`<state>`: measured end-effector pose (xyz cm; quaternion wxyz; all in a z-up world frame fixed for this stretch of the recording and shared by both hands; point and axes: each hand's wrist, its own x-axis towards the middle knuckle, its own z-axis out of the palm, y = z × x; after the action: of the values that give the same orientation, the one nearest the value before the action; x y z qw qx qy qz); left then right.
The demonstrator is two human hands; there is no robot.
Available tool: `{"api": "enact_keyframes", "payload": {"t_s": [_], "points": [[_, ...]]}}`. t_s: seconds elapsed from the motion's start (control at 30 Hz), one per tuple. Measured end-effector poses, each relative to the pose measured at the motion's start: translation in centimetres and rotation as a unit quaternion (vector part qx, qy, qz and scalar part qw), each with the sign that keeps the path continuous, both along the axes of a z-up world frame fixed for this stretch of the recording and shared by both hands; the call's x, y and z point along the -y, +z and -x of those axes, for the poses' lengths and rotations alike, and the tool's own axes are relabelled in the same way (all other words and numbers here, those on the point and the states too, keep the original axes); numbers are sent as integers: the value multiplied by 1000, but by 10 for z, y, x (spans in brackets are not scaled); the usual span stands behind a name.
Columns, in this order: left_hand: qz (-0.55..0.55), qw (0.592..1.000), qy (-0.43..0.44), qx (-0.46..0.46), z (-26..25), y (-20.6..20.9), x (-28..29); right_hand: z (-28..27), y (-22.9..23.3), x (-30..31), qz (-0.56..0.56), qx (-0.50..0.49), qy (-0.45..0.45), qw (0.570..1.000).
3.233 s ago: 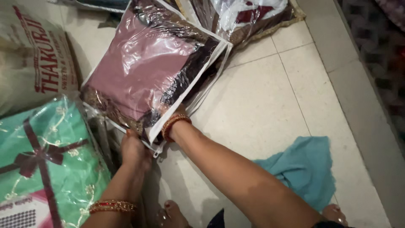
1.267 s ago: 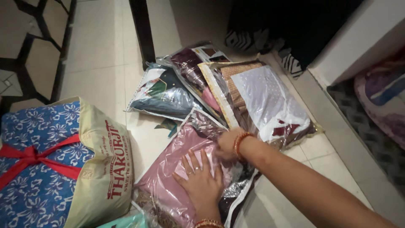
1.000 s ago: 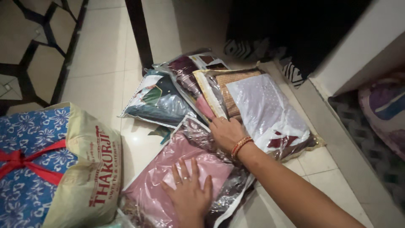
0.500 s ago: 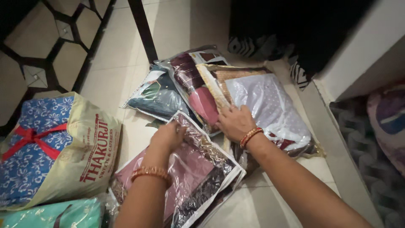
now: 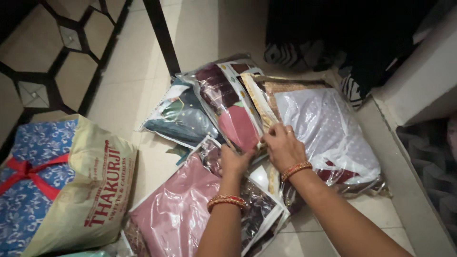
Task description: The person sorts through packaged clothing items on the floor, removing pieces of fabric from plastic sleeves and grouping them together.
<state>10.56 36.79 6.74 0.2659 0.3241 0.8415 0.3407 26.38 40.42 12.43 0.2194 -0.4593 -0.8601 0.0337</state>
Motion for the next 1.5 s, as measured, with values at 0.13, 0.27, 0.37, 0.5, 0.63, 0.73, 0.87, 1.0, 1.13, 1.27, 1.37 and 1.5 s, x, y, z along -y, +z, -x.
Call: {"api": "enact_keyframes", "payload": {"t_s": [0.13,0.27,0.37,0.5,0.63,0.73,0.87,1.0,1.13,1.27,1.37,1.5], "points": [[78,996,12,46,6,3,-15,-4,-6,-6,-10,31,0,999],[-166,952,-14,255,25,28,-41,-20,2,-15,-65,98,-6,993],[-229,948,-36,217,66,90,-39,-29,19,-14,-34,172,-52,983],[-192,893,-65,402,123,153,53,-24,16,-2,45,256,-40,965],[-30,939,-130,317,154,136,134,3,-7,28,80,234,43,968],[101,970,-107,192,168,89,156,19,-12,45,116,280,18,953],[96,992,-61,59,175,30,144,35,-2,57,252,158,-106,949],[32,995,-55,77,176,9,135,48,3,83,265,43,-103,958],[7,952,21,304,184,17,140,52,4,114,234,140,-36,961],[-83,944,-25,317,188,7,142,54,-2,136,156,135,-33,978],[-118,940,-16,319,179,17,141,61,-7,139,164,102,-66,979],[-95,961,33,256,145,68,136,77,-26,132,229,114,-152,955]]}}
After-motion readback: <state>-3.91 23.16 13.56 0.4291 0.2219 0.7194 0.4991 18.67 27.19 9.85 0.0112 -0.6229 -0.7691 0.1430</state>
